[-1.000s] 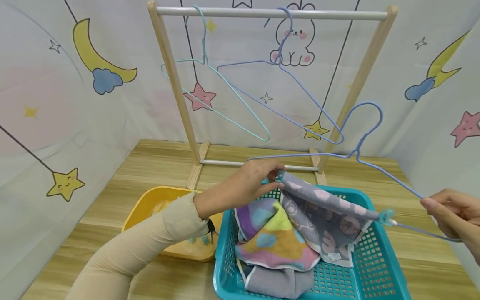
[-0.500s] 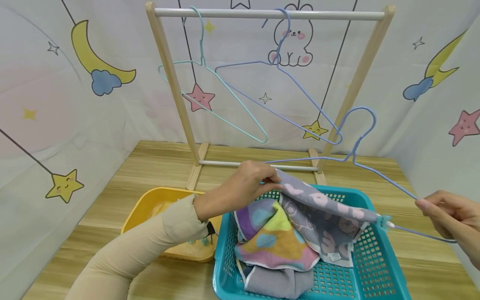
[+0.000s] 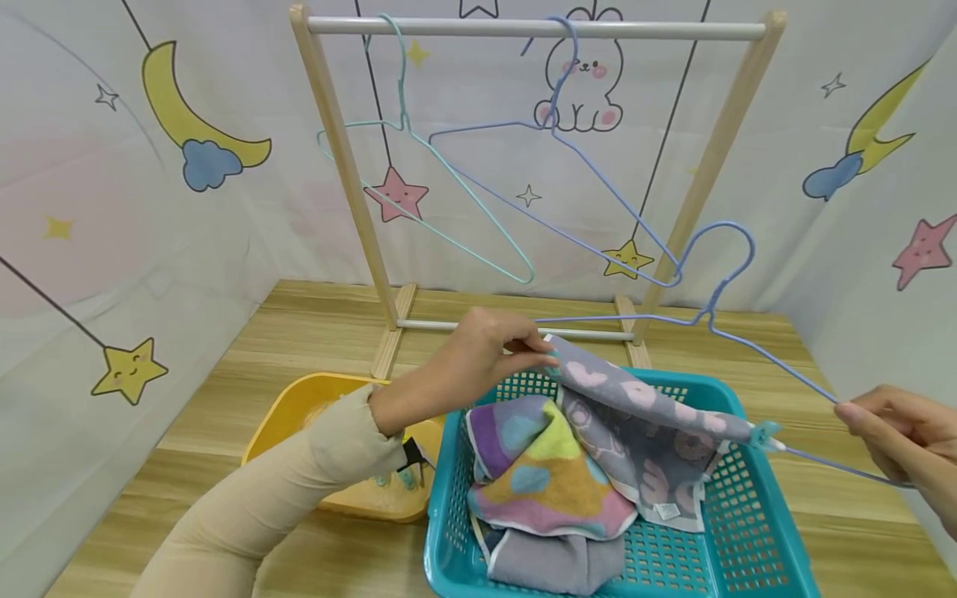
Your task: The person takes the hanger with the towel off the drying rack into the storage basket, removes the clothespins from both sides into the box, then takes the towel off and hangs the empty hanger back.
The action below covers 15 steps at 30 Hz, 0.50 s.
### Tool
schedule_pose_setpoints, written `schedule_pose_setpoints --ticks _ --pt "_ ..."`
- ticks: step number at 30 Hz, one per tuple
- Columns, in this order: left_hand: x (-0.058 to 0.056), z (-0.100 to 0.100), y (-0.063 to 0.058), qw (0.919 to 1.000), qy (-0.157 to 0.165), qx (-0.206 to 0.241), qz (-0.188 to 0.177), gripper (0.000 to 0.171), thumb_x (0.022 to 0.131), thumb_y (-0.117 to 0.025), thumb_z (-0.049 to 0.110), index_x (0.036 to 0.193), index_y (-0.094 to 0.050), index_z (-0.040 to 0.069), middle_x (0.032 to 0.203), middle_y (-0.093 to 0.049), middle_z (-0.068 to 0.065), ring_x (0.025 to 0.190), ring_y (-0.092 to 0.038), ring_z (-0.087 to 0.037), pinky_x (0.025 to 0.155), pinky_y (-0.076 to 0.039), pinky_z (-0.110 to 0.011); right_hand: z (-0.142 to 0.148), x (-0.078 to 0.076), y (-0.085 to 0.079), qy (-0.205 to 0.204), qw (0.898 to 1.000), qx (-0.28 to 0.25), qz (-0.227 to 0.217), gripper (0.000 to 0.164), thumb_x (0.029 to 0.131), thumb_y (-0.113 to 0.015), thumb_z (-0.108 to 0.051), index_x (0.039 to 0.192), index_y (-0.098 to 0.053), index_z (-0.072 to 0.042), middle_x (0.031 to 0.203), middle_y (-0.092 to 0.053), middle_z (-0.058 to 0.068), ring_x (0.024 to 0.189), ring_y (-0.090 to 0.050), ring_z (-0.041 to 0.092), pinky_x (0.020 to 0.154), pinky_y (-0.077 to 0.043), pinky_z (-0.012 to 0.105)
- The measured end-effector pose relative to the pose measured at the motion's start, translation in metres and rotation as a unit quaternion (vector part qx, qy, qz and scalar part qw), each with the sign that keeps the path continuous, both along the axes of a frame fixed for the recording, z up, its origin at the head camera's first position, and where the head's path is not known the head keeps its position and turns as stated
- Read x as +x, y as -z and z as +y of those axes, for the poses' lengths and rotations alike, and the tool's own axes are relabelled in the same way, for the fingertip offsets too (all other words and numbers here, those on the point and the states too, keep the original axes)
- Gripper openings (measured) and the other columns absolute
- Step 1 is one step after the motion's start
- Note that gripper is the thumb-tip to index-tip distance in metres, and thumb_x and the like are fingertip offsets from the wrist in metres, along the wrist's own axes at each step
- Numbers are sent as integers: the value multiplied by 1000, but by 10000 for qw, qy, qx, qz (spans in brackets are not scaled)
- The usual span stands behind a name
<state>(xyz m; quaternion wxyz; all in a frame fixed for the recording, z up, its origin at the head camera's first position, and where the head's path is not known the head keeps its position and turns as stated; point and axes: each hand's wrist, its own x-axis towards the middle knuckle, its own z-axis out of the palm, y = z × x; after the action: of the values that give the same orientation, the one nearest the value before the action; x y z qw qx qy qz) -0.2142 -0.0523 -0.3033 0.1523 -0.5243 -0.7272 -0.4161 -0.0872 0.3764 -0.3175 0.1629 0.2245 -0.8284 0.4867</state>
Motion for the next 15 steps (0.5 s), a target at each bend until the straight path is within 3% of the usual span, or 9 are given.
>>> schedule_pose_setpoints --ticks 6,12,15 --pt "0 -14 -4 9997 -217 -28 -98 10 83 -79 0 83 -69 2 85 -72 -8 79 -71 -12 72 -54 -16 1 2 2 161 9999 -41 -47 40 96 -38 24 86 -64 -6 46 -30 -1 35 -20 17 32 -17 16" --pt "0 -38 -8 9970 -720 -253 -104 14 81 -80 2 92 -72 1 88 -71 -8 80 -69 -14 76 -56 -20 5 -1 6 -425 9943 -962 -189 41 96 -36 24 89 -66 -3 47 -30 1 35 -16 17 30 -12 17" --pt "2 -53 -10 9937 -982 -495 -218 16 81 -81 4 94 -72 2 90 -71 -6 82 -70 -15 77 -57 -24 7 -3 6 -667 9917 -1089 -127 40 97 -35 24 89 -65 -1 47 -30 1 34 -15 16 30 -12 15"
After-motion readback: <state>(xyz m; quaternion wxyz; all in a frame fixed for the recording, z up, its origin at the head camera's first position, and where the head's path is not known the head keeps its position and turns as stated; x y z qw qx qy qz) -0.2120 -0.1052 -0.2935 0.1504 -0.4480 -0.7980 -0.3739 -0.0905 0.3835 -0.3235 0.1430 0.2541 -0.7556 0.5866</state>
